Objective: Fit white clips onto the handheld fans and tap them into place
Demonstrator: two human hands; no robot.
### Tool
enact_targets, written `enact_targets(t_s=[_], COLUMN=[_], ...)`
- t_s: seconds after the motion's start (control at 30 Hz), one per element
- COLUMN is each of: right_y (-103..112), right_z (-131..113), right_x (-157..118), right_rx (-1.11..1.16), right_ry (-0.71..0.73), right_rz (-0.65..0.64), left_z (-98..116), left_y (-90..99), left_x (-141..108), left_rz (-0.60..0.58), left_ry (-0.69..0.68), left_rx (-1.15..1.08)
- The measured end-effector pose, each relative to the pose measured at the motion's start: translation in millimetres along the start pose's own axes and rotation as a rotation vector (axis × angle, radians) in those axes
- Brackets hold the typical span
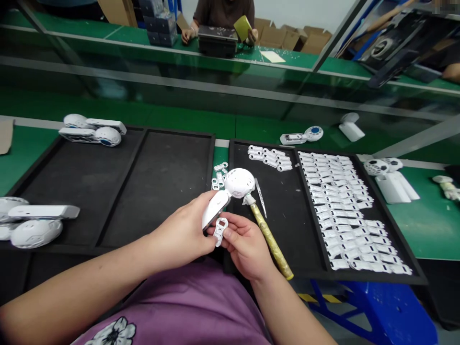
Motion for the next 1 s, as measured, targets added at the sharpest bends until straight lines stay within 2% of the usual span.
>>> enact_targets(t_s=[0.17,0.53,0.8,1.0], right_y=[5,6,8,10], right_z=[3,8,7,7], right_x=[0,5,3,3], right_rx=[-0.019,-0.007,0.013,0.017], right_ry=[-0.004,0.012,-0.011,-0.021], right_rz=[0.041,-0.003,0.029,0.014], left_z=[2,6,-1,0], left_y=[-1.8,-10.0,-1.5,-0.6], left_x=[-1,-5,-1,2], left_rz=[0.045,0.080,0.074,0.078], left_ry=[-0.042,-0.139,-0.001,0.046], left_rx=[0.039,0.181,-0.075,-0.145])
Point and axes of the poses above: each hand's wrist, its own x-axis towards the middle knuckle, its own y-axis out of the back of the hand, z = x × y, the point moved 3 cm from there along x, towards the middle knuckle, and after that the axes turned 15 degrees about -y, right-handed, at the moved point
